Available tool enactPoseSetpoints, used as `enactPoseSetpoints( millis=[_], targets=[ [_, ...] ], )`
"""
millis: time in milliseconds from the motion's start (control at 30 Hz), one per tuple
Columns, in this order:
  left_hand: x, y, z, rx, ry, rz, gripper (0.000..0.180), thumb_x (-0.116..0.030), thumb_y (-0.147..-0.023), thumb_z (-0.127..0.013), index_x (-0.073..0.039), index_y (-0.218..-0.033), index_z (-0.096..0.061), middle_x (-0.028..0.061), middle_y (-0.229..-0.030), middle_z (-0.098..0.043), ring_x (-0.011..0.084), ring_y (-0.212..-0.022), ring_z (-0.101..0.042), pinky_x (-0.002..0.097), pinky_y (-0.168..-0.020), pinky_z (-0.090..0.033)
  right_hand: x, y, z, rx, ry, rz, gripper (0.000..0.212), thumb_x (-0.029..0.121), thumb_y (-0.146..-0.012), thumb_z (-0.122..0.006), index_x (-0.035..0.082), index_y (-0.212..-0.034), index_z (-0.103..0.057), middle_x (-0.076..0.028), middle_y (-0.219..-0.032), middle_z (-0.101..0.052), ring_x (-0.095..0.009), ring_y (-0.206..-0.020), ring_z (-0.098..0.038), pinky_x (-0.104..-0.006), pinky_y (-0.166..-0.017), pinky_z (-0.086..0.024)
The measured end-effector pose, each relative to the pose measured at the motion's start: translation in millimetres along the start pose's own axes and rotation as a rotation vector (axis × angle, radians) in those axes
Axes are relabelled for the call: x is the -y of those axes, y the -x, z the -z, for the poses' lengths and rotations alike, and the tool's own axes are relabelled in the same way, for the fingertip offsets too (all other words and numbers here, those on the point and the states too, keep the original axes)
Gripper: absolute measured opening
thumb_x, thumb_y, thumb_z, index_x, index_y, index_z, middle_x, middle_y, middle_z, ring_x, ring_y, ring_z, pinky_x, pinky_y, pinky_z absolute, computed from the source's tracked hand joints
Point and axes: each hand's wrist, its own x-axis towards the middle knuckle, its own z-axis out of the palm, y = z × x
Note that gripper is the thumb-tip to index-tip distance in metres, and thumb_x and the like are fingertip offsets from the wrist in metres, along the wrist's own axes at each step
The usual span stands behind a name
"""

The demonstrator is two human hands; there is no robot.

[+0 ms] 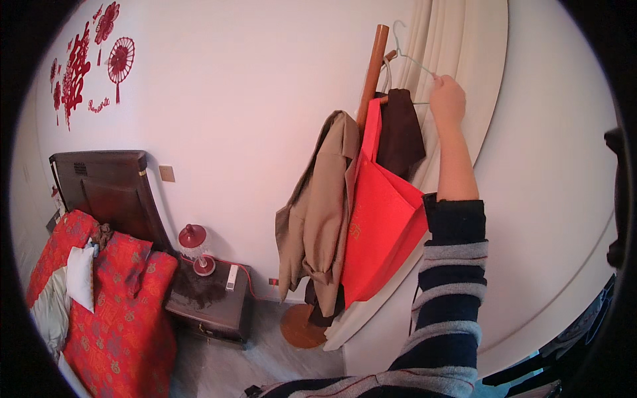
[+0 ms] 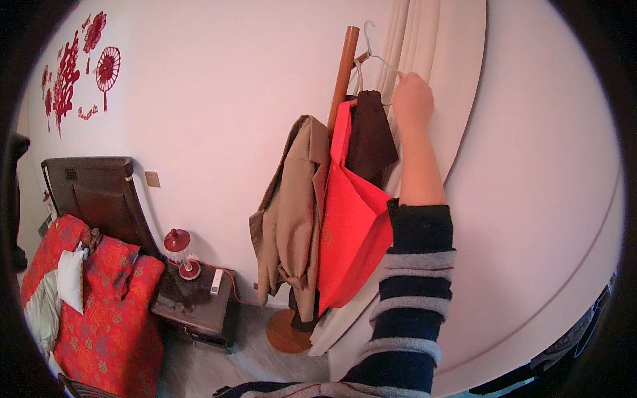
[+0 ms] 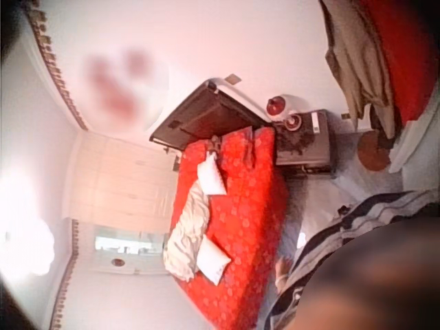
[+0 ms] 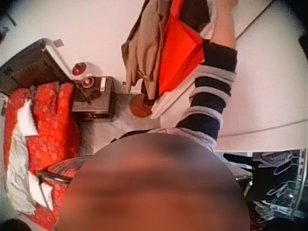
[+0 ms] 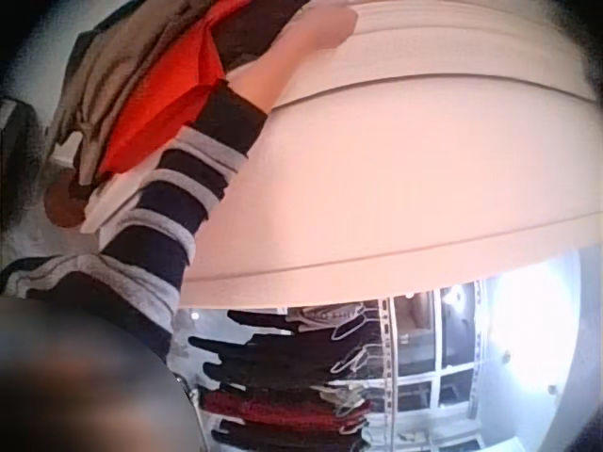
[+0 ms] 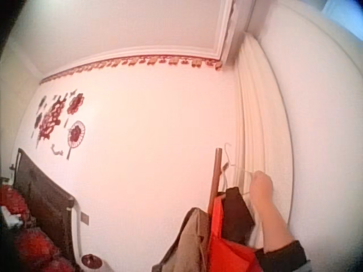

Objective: The person folds several pairs of socks on a bed, places them into a drawer, then folds a white shirt and hangs it on a hanger on a balcony drying rack.

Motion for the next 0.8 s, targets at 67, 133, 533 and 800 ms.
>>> enactPoseSetpoints(
  millis=[67, 133, 533, 800],
  targets=[
    [7, 1, -8, -0.016, -0.010, -0.002, 0.017, -0.019, -0.091, -0.049, -0.005, -0.099, -0.055, 0.0099, -0.085, -0.058, 0.0278, -0.078, -0.058, 0.0394, -0.066, -0.049, -14, 1, 1, 0.055, 0.003, -0.079, 0.030, 0.026, -0.092, -0.046, 0.002, -0.085, -0.062, -0.020, -0.089, -0.064, -0.039, -0.086, -0.060, -0.0479, -0.073, -0.047],
    [10, -1, -11, -0.032, -0.007, -0.010, 0.020, -0.020, -0.091, -0.050, -0.004, -0.102, -0.055, 0.0106, -0.087, -0.058, 0.0293, -0.082, -0.059, 0.0405, -0.068, -0.050, -24, 0, -5, 0.085, 0.015, -0.106, 0.031, 0.028, -0.092, -0.046, 0.002, -0.084, -0.062, -0.020, -0.088, -0.064, -0.039, -0.085, -0.060, -0.0483, -0.073, -0.046],
    [46, -15, 7, -0.091, -0.044, 0.024, 0.039, -0.027, -0.092, -0.050, -0.001, -0.121, -0.048, 0.0159, -0.107, -0.057, 0.0342, -0.097, -0.059, 0.0453, -0.079, -0.052, -26, -34, -17, 0.157, 0.003, -0.098, 0.033, 0.032, -0.089, -0.052, 0.001, -0.086, -0.063, -0.021, -0.092, -0.063, -0.040, -0.089, -0.059, -0.0478, -0.075, -0.047],
    [50, -3, 12, -0.019, -0.023, 0.008, 0.043, -0.027, -0.092, -0.050, 0.000, -0.125, -0.045, 0.0168, -0.108, -0.058, 0.0345, -0.100, -0.059, 0.0455, -0.082, -0.051, -14, -30, -14, 0.301, 0.065, -0.063, 0.032, 0.030, -0.091, -0.049, 0.002, -0.093, -0.063, -0.020, -0.097, -0.063, -0.039, -0.093, -0.059, -0.0476, -0.078, -0.047]
  ],
)
